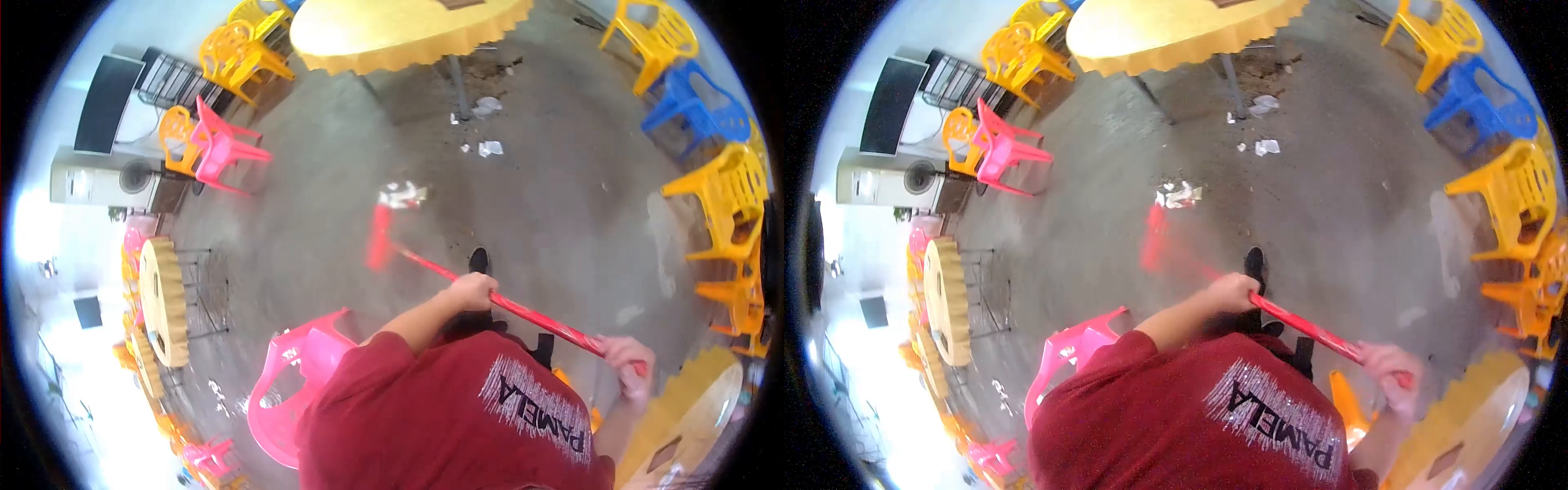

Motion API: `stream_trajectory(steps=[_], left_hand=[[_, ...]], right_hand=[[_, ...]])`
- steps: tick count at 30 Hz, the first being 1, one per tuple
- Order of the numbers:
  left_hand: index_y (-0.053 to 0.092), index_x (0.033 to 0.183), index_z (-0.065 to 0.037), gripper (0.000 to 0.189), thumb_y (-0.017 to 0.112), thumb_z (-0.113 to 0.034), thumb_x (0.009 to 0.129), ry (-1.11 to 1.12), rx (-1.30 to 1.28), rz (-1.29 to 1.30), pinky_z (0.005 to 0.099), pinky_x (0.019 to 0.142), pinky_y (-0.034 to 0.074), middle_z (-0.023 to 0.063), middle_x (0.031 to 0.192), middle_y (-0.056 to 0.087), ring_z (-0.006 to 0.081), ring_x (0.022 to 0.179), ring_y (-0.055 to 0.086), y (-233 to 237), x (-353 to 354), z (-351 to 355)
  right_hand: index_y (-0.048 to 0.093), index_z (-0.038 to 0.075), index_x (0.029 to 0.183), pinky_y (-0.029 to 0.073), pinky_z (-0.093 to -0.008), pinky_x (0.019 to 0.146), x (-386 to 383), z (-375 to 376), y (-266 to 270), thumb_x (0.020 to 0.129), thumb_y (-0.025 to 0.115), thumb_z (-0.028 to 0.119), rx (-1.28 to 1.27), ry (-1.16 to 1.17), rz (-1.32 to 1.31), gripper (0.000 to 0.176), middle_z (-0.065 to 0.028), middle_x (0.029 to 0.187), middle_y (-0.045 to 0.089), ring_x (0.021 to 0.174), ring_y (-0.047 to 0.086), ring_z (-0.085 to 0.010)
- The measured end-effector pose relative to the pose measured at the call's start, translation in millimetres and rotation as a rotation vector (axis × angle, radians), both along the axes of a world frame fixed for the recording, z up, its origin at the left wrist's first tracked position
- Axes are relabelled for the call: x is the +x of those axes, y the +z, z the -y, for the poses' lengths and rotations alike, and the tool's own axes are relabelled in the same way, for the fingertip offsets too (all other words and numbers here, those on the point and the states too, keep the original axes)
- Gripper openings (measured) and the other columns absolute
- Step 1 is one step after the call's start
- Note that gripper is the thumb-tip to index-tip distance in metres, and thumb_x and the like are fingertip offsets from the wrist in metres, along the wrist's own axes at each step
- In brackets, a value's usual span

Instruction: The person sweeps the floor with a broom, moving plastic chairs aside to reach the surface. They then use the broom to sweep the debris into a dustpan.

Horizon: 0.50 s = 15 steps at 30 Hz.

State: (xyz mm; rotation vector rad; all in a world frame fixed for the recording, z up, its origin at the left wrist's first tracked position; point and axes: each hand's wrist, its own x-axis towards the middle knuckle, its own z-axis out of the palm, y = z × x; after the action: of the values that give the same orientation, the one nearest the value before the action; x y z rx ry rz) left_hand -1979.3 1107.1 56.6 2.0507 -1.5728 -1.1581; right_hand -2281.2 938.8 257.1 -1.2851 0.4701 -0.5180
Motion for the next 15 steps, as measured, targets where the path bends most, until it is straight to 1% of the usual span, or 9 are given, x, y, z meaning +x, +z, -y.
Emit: stream_trajectory(steps=[4, 5, 6, 7, 9, 11, 12, 14, 15], left_hand=[[0.065, 0.077, -0.009, 0.016, 0.065, -0.024, 0.072, 0.370, 0.048, 0.334, 0.0436, 0.080, 0.049, 0.0120, 0.087, 0.066, 0.0318, 0.090, 0.062, -32, 116, -24], [0.065, 0.082, -0.008, 0.020, 0.067, -0.027, 0.075, 0.573, -0.043, 0.366, 0.0434, 0.082, 0.046, 0.0127, 0.091, 0.064, 0.0319, 0.092, 0.061, -91, 148, -36], [0.064, 0.084, -0.007, 0.024, 0.068, -0.030, 0.077, 0.497, 0.103, 0.490, 0.0427, 0.083, 0.044, 0.0133, 0.093, 0.063, 0.0324, 0.093, 0.059, -91, 180, -29], [0.063, 0.084, -0.008, 0.027, 0.069, -0.034, 0.078, 0.569, 0.124, 0.549, 0.0448, 0.081, 0.045, 0.0129, 0.094, 0.063, 0.0317, 0.092, 0.060, -114, 207, -28], [0.062, 0.082, -0.008, 0.028, 0.068, -0.036, 0.080, 0.665, 0.133, 0.375, 0.0463, 0.079, 0.045, 0.0127, 0.094, 0.063, 0.0312, 0.093, 0.060, -151, 255, -8], [0.062, 0.083, -0.008, 0.031, 0.066, -0.038, 0.081, 0.624, 0.005, 0.358, 0.0475, 0.077, 0.046, 0.0128, 0.092, 0.064, 0.0309, 0.092, 0.061, -128, 262, 17], [0.063, 0.084, -0.008, 0.033, 0.066, -0.040, 0.081, 0.538, -0.120, 0.430, 0.0481, 0.077, 0.046, 0.0130, 0.090, 0.064, 0.0309, 0.091, 0.062, -76, 255, 39], [0.063, 0.081, -0.008, 0.035, 0.066, -0.042, 0.081, 0.475, -0.070, 0.297, 0.0473, 0.078, 0.046, 0.0132, 0.086, 0.065, 0.0322, 0.087, 0.063, -67, 241, 83], [0.059, 0.072, -0.007, 0.033, 0.068, -0.037, 0.080, 0.506, -0.236, 0.301, 0.0474, 0.073, 0.046, 0.0147, 0.077, 0.062, 0.0347, 0.079, 0.062, -66, 226, 100]], right_hand=[[0.061, 0.001, 0.080, 0.043, -0.0505, 0.098, 144, 18, -77, 0.081, 0.066, 0.002, -0.023, 0.199, 0.044, 0.005, -0.0120, 0.089, 0.064, 0.095, 0.061, -0.0279], [0.061, 0.001, 0.081, 0.042, -0.0480, 0.099, 187, 15, -88, 0.080, 0.066, -0.001, -0.048, 0.239, 0.048, 0.006, -0.0111, 0.091, 0.064, 0.097, 0.061, -0.0269], [0.061, 0.001, 0.083, 0.041, -0.0441, 0.100, 224, 12, -102, 0.081, 0.067, -0.001, 0.003, 0.272, 0.041, 0.007, -0.0095, 0.093, 0.063, 0.099, 0.060, -0.0256], [0.060, 0.001, 0.084, 0.042, -0.0410, 0.098, 266, 9, -105, 0.083, 0.066, 0.001, -0.079, 0.312, 0.073, 0.006, -0.0084, 0.093, 0.063, 0.101, 0.059, -0.0250], [0.060, 0.000, 0.085, 0.045, -0.0401, 0.095, 312, 5, -105, 0.084, 0.065, 0.000, -0.197, 0.299, 0.063, 0.004, -0.0093, 0.095, 0.064, 0.102, 0.061, -0.0256], [0.060, -0.002, 0.085, 0.048, -0.0387, 0.091, 333, 16, -92, 0.085, 0.062, -0.002, -0.309, 0.184, 0.031, 0.002, -0.0109, 0.093, 0.065, 0.097, 0.063, -0.0250], [0.060, -0.003, 0.085, 0.049, -0.0382, 0.088, 332, 29, -74, 0.085, 0.061, -0.003, -0.351, 0.091, 0.003, 0.002, -0.0117, 0.092, 0.066, 0.094, 0.064, -0.0249], [0.059, -0.004, 0.084, 0.051, -0.0376, 0.085, 323, 60, -23, 0.086, 0.058, -0.005, -0.391, 0.058, -0.146, 0.003, -0.0132, 0.089, 0.066, 0.091, 0.065, -0.0255], [0.057, -0.005, 0.081, 0.051, -0.0376, 0.085, 314, 75, 4, 0.087, 0.055, -0.005, -0.527, 0.052, -0.279, 0.007, -0.0142, 0.089, 0.067, 0.092, 0.065, -0.0260]])
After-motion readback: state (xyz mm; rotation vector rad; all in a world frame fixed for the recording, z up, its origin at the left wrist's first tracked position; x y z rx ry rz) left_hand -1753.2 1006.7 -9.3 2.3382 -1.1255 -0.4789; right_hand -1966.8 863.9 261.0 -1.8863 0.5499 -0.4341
